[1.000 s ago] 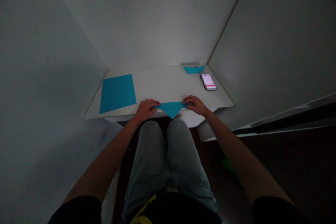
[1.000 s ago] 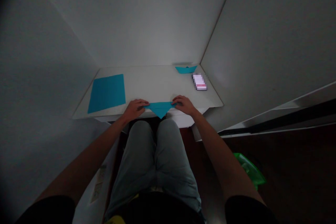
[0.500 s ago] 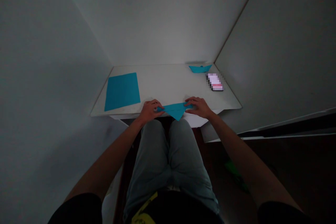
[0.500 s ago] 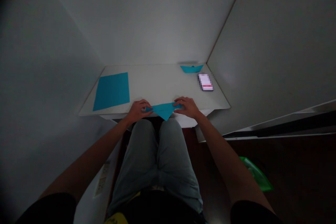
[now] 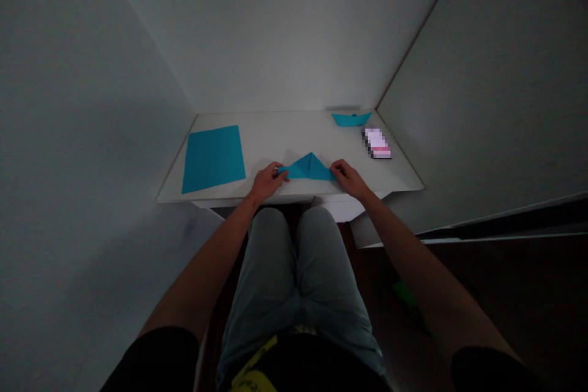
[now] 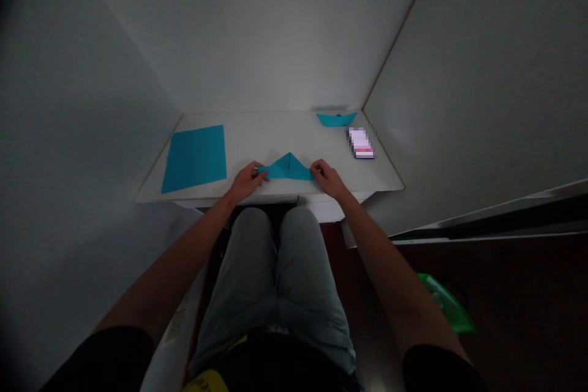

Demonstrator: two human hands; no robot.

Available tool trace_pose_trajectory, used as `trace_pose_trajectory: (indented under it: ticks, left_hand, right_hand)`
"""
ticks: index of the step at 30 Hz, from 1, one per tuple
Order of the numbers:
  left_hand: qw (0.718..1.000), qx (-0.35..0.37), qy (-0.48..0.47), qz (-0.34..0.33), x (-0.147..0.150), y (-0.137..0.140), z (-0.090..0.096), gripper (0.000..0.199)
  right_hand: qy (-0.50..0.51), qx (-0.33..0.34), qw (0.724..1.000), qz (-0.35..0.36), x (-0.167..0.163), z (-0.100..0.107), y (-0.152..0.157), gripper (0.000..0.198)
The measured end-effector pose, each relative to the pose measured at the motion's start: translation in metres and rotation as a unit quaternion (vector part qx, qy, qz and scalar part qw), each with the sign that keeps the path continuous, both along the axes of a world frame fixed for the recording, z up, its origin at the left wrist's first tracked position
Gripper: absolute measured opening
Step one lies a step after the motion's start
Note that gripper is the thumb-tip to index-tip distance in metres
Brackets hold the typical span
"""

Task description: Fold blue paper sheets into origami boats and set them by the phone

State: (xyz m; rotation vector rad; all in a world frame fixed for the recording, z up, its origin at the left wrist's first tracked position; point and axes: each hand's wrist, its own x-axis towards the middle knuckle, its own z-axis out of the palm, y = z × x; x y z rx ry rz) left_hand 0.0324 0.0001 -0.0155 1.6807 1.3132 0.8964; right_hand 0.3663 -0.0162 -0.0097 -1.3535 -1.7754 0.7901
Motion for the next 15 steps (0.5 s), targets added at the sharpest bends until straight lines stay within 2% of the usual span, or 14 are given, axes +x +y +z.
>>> trace_pose_trajectory:
  ticks: [3, 7, 11, 15]
  left_hand:
    - [0.999, -0.007, -0.047, 0.008, 0.001, 0.003, -0.003, 0.026]
    - [0.995, -0.014, -0.098, 0.025, 0.001, 0.006, 0.001, 0.027]
    - [0.994, -0.006, -0.101, 0.031, 0.001, 0.005, 0.006, 0.025]
    - [0.997, 0.013, -0.070, 0.007, -0.001, 0.001, 0.006, 0.015]
  right_hand:
    - [0.020, -0.024, 1.000, -0.003, -0.008, 0.001, 0.006, 0.042]
    - [0.015, -0.041, 0.999, 0.021, -0.009, 0.002, 0.003, 0.059]
    - [0.057, -0.056, 0.996, 0.035, -0.002, -0.001, 0.004, 0.054]
    - [0.086, -0.058, 0.995, 0.002, -0.001, -0.006, 0.008, 0.051]
